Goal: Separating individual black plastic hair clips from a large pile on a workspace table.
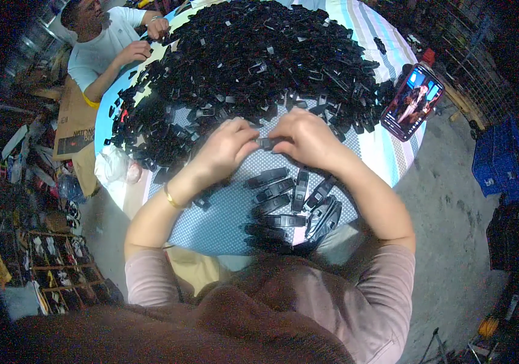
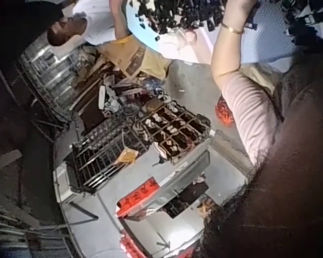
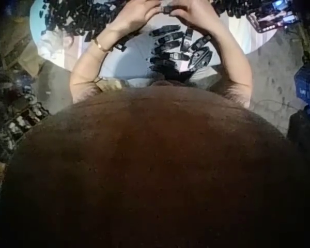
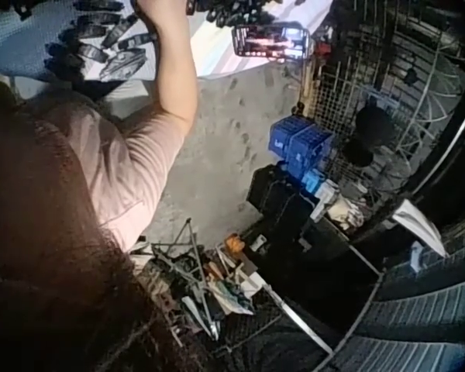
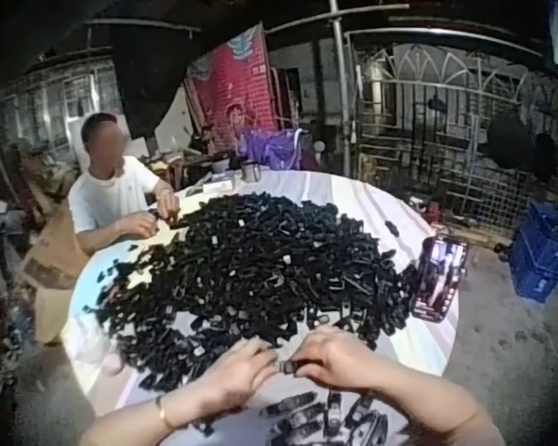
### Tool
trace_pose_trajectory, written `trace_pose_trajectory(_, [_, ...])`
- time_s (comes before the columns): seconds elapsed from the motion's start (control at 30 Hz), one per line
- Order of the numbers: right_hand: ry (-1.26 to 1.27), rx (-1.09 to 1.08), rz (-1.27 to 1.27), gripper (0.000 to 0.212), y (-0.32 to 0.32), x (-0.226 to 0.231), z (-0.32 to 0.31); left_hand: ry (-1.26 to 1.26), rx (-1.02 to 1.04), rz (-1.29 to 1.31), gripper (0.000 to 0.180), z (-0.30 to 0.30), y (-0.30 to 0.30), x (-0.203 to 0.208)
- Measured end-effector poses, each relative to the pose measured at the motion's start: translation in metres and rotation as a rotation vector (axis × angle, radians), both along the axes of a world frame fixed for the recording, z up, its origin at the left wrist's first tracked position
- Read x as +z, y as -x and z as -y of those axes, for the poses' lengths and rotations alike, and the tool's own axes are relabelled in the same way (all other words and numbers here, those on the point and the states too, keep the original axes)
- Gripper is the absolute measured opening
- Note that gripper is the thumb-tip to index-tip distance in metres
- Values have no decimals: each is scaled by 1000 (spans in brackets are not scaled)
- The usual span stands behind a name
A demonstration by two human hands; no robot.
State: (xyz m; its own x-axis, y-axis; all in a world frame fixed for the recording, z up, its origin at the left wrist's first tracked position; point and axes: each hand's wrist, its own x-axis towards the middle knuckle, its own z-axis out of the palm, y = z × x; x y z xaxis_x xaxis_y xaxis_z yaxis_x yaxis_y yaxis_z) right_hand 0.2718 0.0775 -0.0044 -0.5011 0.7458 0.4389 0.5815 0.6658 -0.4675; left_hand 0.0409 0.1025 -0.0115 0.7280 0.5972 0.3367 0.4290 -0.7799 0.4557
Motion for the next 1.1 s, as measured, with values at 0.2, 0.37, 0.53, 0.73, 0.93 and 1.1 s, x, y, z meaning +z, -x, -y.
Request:
trace_pose_trajectory(0.2, [-4,-117,145,23,1,0,1,-22,97,-69,27,4,11,1])
trace_pose_trajectory(0.37, [-4,-31,87,28,-1,-7,-8,2,85,-15,20,0,9,0])
trace_pose_trajectory(0.53, [39,65,15,29,10,-14,-8,-2,42,-28,14,1,4,-2])
trace_pose_trajectory(0.73, [100,146,-23,30,5,-18,-7,-93,86,-47,15,17,-1,3])
trace_pose_trajectory(0.93, [479,267,-43,23,-4,-13,26,157,5,-78,68,91,-1,10])
trace_pose_trajectory(1.1, [499,372,-339,29,-31,-22,60,193,-98,-34,88,125,6,-11])
